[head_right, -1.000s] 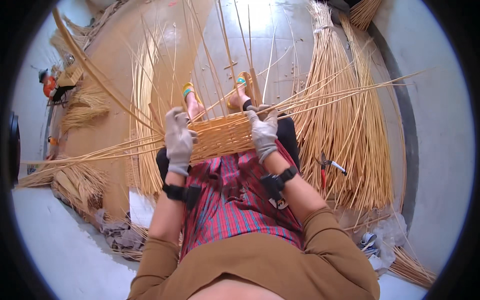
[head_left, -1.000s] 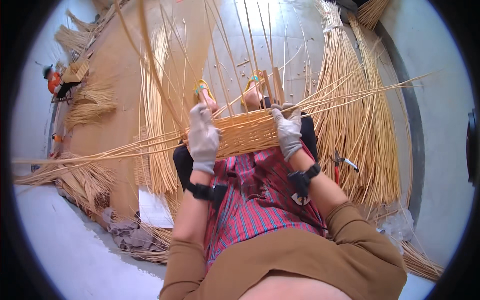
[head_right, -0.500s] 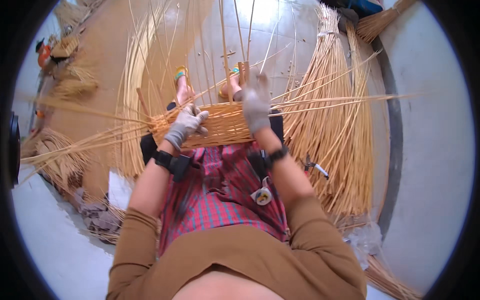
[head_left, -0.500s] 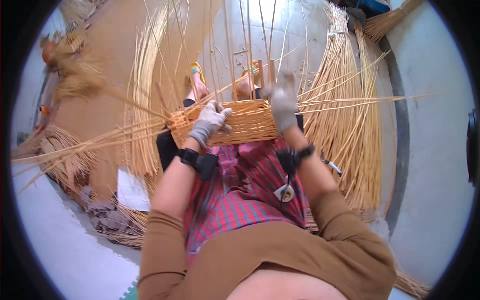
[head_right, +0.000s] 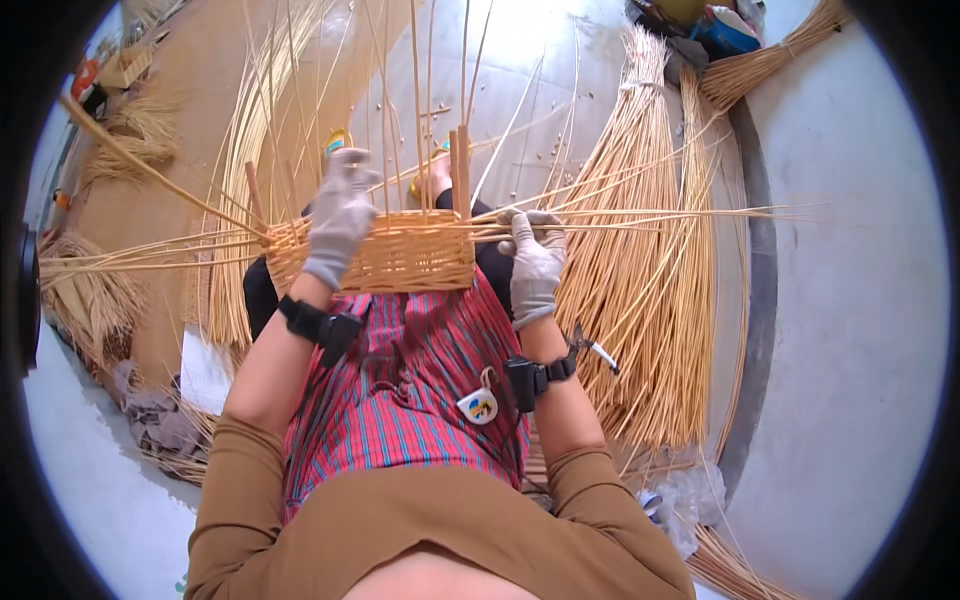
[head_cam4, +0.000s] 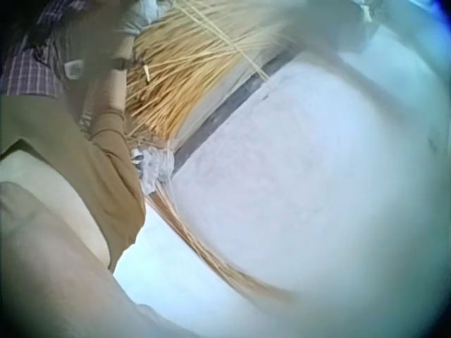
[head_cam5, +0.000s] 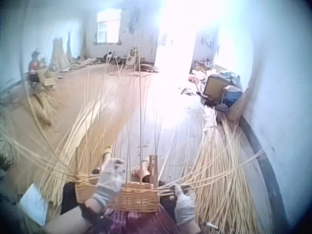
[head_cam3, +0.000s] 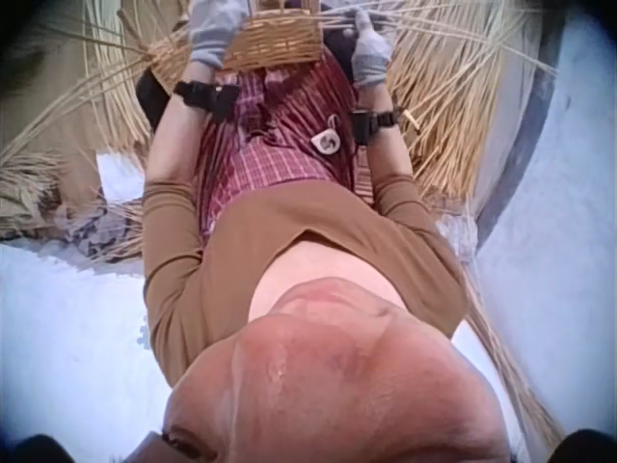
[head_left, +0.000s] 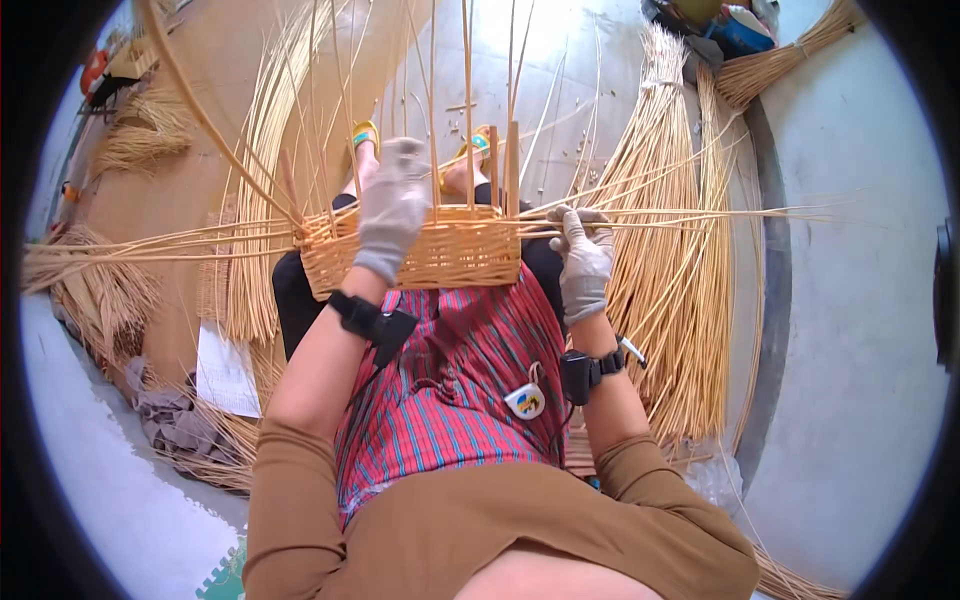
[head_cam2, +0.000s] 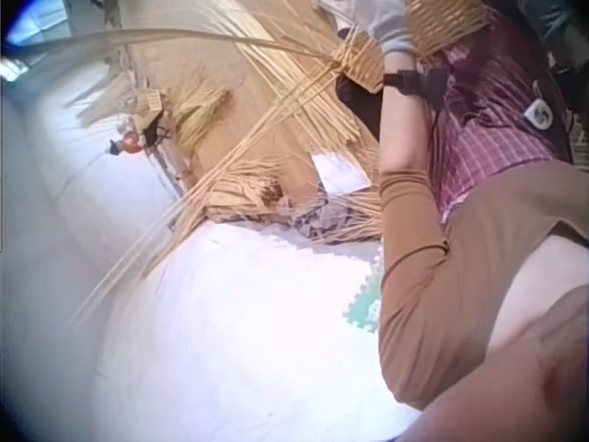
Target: Weaving a rectangular straw basket while seated on the floor.
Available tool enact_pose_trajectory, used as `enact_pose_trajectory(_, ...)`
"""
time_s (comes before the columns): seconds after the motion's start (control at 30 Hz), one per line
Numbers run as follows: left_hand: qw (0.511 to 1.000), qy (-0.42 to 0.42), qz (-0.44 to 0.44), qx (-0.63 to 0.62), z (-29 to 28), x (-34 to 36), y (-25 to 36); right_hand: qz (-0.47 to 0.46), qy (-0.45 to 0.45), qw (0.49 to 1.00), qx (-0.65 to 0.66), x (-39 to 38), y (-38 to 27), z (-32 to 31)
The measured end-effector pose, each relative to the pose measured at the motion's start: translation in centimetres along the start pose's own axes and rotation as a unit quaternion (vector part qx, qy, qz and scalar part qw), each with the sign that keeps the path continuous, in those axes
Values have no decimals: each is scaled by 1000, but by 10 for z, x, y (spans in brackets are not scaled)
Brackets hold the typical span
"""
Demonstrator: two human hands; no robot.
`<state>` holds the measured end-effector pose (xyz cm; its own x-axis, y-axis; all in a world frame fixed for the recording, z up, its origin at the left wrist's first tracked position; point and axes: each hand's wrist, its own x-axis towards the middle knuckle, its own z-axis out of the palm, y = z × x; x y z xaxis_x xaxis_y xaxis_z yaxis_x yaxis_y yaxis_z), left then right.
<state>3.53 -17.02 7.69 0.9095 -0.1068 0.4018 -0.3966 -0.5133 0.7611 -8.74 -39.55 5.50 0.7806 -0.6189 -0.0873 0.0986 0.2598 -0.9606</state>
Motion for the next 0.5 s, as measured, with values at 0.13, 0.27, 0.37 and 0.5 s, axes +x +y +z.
enact_pose_trajectory(0.13, 832, -397, -357, -153, 44, -20, 29, 47, -17, 996, -78, 25, 14, -6)
enact_pose_trajectory(0.27, 888, -305, -343, -40, 60, -35, 29, -439, -142, 799, -387, 85, -4, 78)
enact_pose_trajectory(0.37, 876, -318, -358, -57, 53, -32, 30, -517, -195, 737, -389, 126, -23, 118)
enact_pose_trajectory(0.5, 880, -279, -369, -112, 44, -27, 41, -38, -103, 993, -48, 161, -35, 53)
